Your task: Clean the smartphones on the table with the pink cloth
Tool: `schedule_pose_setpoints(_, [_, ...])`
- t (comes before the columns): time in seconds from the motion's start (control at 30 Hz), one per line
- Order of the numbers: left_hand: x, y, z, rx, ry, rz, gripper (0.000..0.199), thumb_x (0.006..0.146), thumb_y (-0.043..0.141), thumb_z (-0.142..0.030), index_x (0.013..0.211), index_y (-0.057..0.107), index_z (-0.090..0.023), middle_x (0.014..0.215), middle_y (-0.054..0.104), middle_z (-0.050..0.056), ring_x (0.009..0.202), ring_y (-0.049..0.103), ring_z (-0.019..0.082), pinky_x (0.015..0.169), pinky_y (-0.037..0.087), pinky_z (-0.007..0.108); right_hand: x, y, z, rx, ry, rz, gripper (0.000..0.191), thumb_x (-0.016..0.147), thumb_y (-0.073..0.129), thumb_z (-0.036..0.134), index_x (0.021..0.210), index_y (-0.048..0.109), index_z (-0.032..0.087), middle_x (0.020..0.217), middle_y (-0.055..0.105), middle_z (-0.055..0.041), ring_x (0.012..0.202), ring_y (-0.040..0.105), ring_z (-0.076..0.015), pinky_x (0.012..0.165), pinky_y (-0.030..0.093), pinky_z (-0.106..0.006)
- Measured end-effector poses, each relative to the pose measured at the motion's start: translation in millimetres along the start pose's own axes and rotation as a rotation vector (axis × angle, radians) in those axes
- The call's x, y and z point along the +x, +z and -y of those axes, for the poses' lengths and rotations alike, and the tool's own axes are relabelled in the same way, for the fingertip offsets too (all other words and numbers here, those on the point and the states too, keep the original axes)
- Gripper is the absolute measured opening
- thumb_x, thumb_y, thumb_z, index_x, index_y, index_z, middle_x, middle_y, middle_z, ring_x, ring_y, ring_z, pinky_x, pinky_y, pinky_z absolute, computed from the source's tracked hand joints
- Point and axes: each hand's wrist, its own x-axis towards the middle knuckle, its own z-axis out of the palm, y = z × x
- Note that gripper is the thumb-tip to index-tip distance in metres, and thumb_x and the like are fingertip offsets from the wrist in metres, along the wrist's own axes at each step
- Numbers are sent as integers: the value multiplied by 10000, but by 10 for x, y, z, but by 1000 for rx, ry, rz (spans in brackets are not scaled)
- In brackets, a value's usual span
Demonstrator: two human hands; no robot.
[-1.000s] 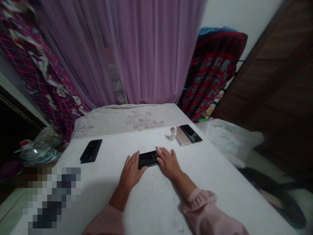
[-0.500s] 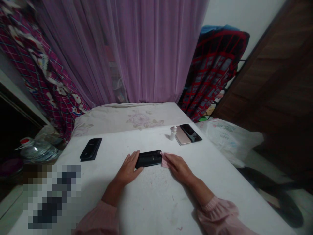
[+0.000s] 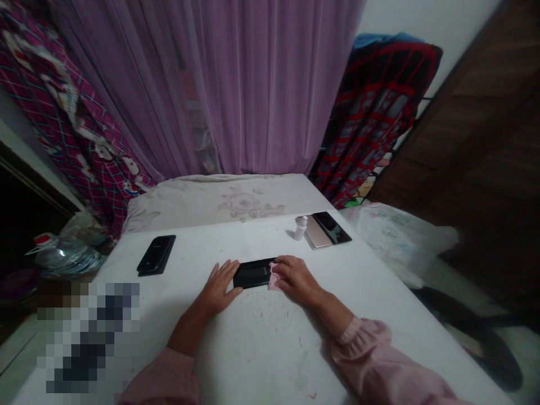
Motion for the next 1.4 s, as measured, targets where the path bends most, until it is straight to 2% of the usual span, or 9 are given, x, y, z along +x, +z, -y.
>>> schedule_pose_setpoints(0.1, [-3, 10, 4, 4, 10, -3, 604, 911, 465, -401, 1456, 311, -190, 1473, 412, 119, 1381, 333, 280, 1128, 240, 536, 40, 98, 46, 61, 2, -12, 285, 777, 630, 171, 1059, 623, 215, 1276, 580, -96, 1192, 497, -233, 976, 336, -404])
schedule_pose_setpoints(0.43, [-10, 66, 9, -11, -9, -16, 614, 892, 472, -365, 1462, 302, -210, 1487, 394, 104, 1393, 309, 271, 1135, 216, 531, 199, 269, 343, 69, 43, 21, 282, 780, 651, 236, 1059, 609, 241, 1288, 576, -79, 1234, 459, -235, 1047, 199, -456])
schedule_pose_setpoints(0.57, [0, 49, 39, -8, -19, 43, 625, 883, 464, -340, 1472, 281, -235, 1509, 357, 80, 1407, 279, 255, 1142, 210, 511, 259, 363, 518, 66, 100, 24, 306, 786, 665, 293, 1084, 609, 252, 1331, 548, -91, 1286, 409, -267, 1079, 119, -530])
schedule_pose_setpoints(0.7, [16, -52, 54, -19, 3, 145, 608, 902, 431, -342, 1476, 272, -219, 1530, 306, 83, 1419, 246, 240, 1149, 204, 487, 325, 440, 672, 65, 132, 31, 310, 784, 678, 304, 1083, 611, 255, 1359, 529, -86, 1322, 367, -282, 1081, 105, -579])
schedule_pose_setpoints(0.83, [34, -127, 47, -27, -3, 168, 596, 907, 441, -359, 1470, 283, -248, 1526, 316, 70, 1416, 256, 226, 1144, 221, 473, 338, 444, 749, 43, 115, 42, 305, 804, 662, 294, 1102, 607, 262, 1384, 508, -77, 1340, 340, -277, 1086, 101, -593])
schedule_pose_setpoints(0.97, [42, -145, 30, -28, -15, 179, 604, 894, 452, -332, 1467, 286, -238, 1523, 321, 78, 1418, 249, 222, 1144, 216, 473, 254, 365, 654, 4, 114, 40, 305, 808, 660, 292, 1108, 618, 259, 1394, 497, -88, 1348, 330, -286, 1085, 119, -587])
schedule_pose_setpoints(1.17, [40, -140, 36, -7, -8, 169, 592, 899, 425, -343, 1466, 290, -236, 1522, 324, 74, 1414, 263, 226, 1137, 239, 471, -21, 176, 204, -73, 197, -17, 250, 815, 648, 314, 1061, 673, 277, 1398, 496, -91, 1345, 337, -321, 1047, 198, -605])
schedule_pose_setpoints(1.3, [33, -126, 40, 9, -2, 142, 586, 908, 417, -361, 1466, 291, -234, 1519, 331, 74, 1408, 277, 231, 1138, 242, 468, -172, 97, 43, 3, 169, -123, 200, 865, 569, 270, 1005, 709, 243, 1192, 650, -89, 1120, 563, -250, 962, 391, -442])
schedule_pose_setpoints(1.4, [28, -109, 31, 14, -11, 138, 598, 907, 411, -356, 1473, 273, -221, 1521, 323, 82, 1410, 272, 236, 1141, 232, 477, -202, 83, 63, 111, 191, -163, 256, 901, 477, 259, 1033, 690, 207, 1023, 711, -73, 938, 638, -206, 847, 478, -345])
